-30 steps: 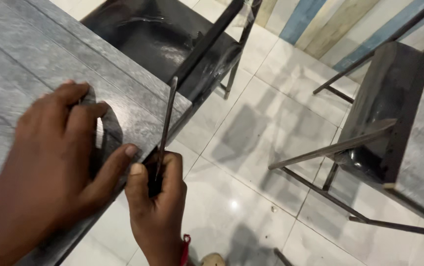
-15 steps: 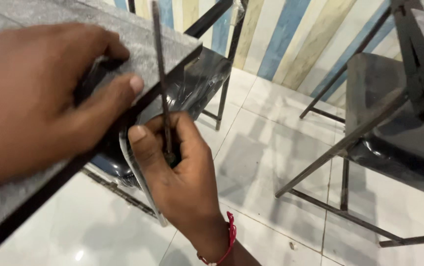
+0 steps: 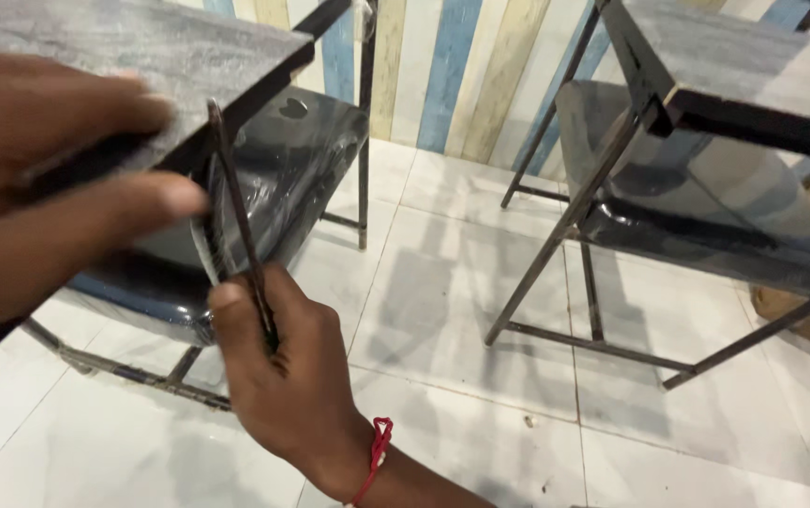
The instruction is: The person uses a screwdriver to attach a plastic-wrapped chair back to a metal frame, then places a gray tabletop onto the frame and secures it with screws. The person works on one chair at a time in a room with multiple similar chairs.
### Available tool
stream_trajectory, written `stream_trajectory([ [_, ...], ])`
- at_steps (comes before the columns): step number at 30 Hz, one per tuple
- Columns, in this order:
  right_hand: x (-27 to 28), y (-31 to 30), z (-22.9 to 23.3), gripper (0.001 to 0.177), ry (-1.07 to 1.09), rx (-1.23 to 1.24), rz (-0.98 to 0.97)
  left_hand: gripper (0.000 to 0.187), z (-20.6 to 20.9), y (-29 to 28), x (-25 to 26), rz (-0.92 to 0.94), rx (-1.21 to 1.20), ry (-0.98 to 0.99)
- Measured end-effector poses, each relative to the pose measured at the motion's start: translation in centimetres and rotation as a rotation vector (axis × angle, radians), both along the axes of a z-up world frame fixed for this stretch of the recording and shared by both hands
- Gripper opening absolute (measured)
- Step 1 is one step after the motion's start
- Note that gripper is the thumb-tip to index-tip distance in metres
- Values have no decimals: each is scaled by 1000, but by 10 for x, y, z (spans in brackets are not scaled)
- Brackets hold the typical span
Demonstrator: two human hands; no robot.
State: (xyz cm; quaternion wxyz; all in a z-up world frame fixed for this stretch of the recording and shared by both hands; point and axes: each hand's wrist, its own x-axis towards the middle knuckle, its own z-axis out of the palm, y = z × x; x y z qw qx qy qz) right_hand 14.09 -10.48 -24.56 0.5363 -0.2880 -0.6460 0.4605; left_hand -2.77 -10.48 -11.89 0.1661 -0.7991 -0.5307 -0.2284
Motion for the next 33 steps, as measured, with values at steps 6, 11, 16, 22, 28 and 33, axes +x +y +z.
stream_trajectory([
  [6, -2, 1, -39, 37, 32, 3, -17, 30, -104, -44, -23, 74, 208, -239],
  [11, -14, 12, -43, 40, -59, -98, -73, 22, -153, -58, -16, 254, 366, -474],
  [16, -33, 22, -49, 38, -69, -109, -50, 16, -188, -37, 8, 197, 405, -755],
  [22, -41, 37, -45, 39, 20, -22, -67, 33, -144, 52, 23, 253, 203, -980],
  [28, -33, 57, -56, 35, 17, 24, 1, 28, -125, 83, 38, 55, 168, -1316],
  [33, -28, 67, -62, 35, 17, 83, 25, 19, -123, 89, 57, -71, 401, -1434],
])
